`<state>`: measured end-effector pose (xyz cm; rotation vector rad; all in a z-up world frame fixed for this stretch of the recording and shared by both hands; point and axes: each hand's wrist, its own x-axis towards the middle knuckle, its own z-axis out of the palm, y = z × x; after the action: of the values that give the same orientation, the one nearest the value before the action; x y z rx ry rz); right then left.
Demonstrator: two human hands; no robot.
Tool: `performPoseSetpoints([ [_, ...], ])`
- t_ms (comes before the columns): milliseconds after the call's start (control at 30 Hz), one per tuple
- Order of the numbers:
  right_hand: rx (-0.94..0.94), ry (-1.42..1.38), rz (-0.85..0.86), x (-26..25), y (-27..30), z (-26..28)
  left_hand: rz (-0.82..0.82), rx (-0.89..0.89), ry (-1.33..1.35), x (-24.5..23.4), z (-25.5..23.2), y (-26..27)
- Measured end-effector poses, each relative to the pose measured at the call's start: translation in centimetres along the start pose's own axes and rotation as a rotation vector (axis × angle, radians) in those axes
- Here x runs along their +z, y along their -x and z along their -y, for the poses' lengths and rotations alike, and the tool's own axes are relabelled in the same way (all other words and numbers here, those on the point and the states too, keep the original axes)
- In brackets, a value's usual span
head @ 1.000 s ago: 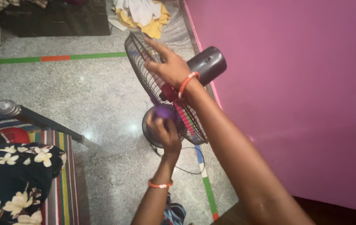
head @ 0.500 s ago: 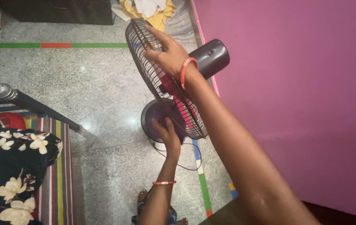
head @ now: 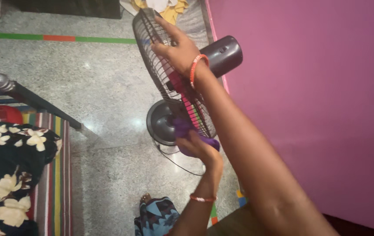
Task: The person wipes the front grill, blades, and rear grill of a standing electric fan using a purple cloth. They rotate the fan head to access different sections and continue wiping until the end of the clip.
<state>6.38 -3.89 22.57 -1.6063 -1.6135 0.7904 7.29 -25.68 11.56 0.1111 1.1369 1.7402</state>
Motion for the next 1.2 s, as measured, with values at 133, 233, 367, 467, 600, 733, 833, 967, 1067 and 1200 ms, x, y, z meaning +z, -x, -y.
performPoseSetpoints([
  [133, -0.105, 0.016, 0.003, -0.1, 0.4, -0.8, -0.202, -0.296, -0.516, 0.5, -0.2, -4.6],
  [233, -0.146, -0.019, 0.005, -0.1, 0.5, -0.8, -0.269, -0.389, -0.362, 1.2, -1.6, -4.8],
  [367, -0.084, -0.022, 0.010, 0.1, 0.3, -0.6, -0.161, -0.336, 0.096, 1.0, -3.2, 0.9],
  [467, -0.081, 0.020, 0.011, 0.5, 0.4, -0.3, -0.163, -0.532, 0.115, 1.2, -3.3, 2.6],
  [600, -0.098, 0.071, -0.046, 0.2, 1.0, -0.4, -0.284, -0.367, -0.143, 1.4, -0.5, -3.4],
  [733, -0.105, 0.004, -0.066, 0.3, 1.3, -0.3, -0.207, -0.510, 0.070, -1.5, 4.2, -9.3],
  [833, -0.105, 0.003, -0.073, 0.6, 1.4, 0.0, 0.013, -0.462, 0.404, -2.8, 6.1, -10.3],
  [967, -0.089, 0.023, -0.095, 0.9, 1.3, 0.4, -0.211, -0.612, 0.357, -2.5, 4.2, -5.2],
  [1067, -0.065, -0.010, -0.072, 0.7, 1.4, 0.5, -0.208, -0.668, 0.420, -1.9, 2.0, -1.9],
  [1200, -0.077, -0.056, -0.073, 0.3, 2.3, 0.6, -0.190, -0.764, 0.361, -2.5, 3.6, -5.7],
])
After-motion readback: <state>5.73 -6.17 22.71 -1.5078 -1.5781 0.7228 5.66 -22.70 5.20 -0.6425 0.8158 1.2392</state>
